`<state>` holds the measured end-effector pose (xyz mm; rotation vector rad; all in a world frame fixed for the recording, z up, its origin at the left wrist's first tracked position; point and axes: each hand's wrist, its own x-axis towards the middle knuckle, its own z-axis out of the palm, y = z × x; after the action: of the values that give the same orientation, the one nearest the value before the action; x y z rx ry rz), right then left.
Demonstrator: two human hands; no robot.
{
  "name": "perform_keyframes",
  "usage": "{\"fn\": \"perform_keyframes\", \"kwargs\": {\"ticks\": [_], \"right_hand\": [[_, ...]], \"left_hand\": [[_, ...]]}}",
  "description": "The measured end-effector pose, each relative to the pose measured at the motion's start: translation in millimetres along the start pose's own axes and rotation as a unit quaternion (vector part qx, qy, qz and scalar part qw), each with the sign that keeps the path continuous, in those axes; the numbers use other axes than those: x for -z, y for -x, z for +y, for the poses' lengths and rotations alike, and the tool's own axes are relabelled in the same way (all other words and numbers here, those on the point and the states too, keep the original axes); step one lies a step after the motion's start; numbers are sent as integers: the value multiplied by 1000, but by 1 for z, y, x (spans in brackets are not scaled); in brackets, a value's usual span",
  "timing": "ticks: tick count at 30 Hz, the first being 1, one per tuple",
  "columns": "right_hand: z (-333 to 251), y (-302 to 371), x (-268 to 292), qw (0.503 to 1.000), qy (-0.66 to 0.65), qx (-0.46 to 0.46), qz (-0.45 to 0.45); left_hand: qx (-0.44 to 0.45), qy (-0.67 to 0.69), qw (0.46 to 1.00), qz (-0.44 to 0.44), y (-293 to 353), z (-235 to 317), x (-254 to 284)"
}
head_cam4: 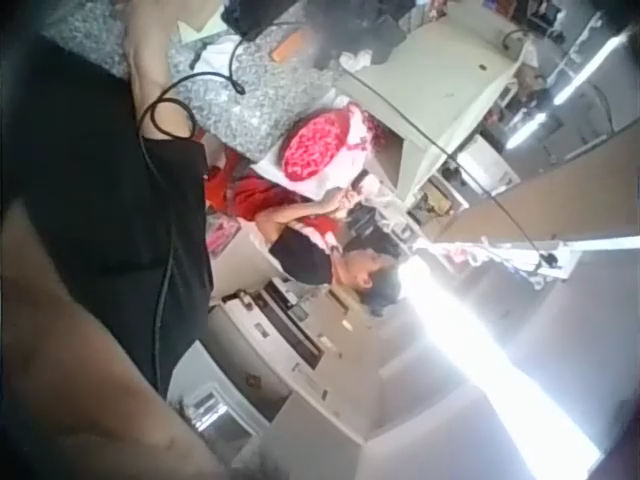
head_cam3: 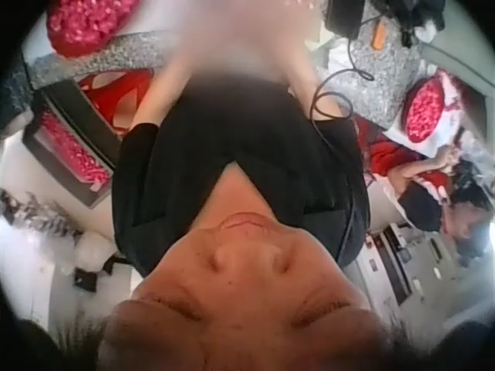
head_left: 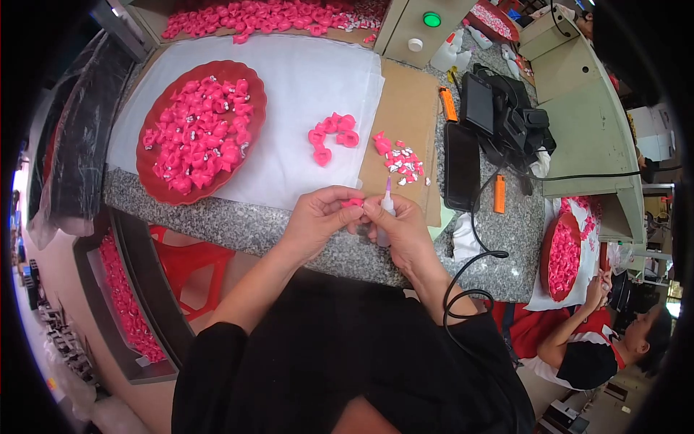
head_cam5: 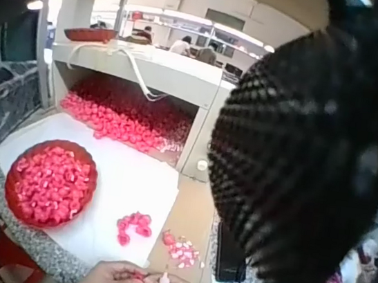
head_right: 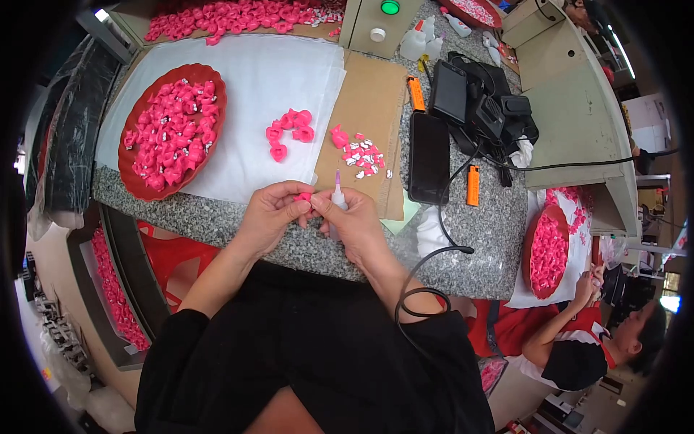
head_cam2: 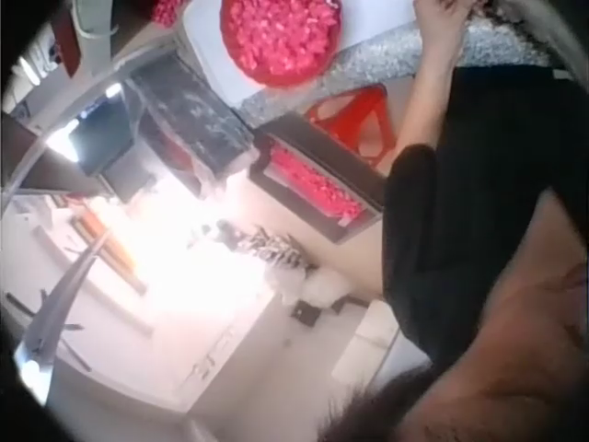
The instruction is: The person applies glue from a bottle onto small plastic toy pieces and attaches small decorative pieces to them by hand.
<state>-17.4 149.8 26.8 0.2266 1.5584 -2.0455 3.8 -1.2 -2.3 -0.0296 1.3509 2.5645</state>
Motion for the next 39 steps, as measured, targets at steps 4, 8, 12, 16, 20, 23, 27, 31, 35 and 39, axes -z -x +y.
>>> {"fn": "perform_keyframes", "kwargs": {"ticks": [4, 8, 12, 16, 20, 23, 27, 31, 35, 39], "right_hand": [[1, 1, -1, 1000, 1, 7, 6], [0, -3, 0, 1000, 2, 1, 0], [-3, -3, 1, 1000, -8, -22, 20], [-2, -7, 8, 1000, -9, -9, -11], [-5, -4, 19, 995, -80, -50, 28], [-4, -5, 22, 990, -124, -58, 10], [-4, -2, 24, 991, -119, -57, 14], [-9, 0, 20, 996, -84, -26, -10], [-6, 0, 20, 994, -109, -3, -22], [-1, -3, 29, 986, -161, -17, -36]], "left_hand": [[5, -4, 1000, 1, 1, 1, 0], [8, -6, 1000, 4, -2, -1, 2], [-20, 4, 1000, 23, 2, -2, -12], [-16, -38, 999, 6, 2, 3, -2], [41, 73, 996, -9, 10, 14, 3], [-43, -56, 994, 89, 18, 32, 11], [-335, -614, 607, 377, 24, 92, 51], [-325, -771, 440, 326, 13, 105, 58], [-259, -728, 589, 236, -9, 57, 18], [-204, -725, 615, 234, -24, 48, -8]]}}
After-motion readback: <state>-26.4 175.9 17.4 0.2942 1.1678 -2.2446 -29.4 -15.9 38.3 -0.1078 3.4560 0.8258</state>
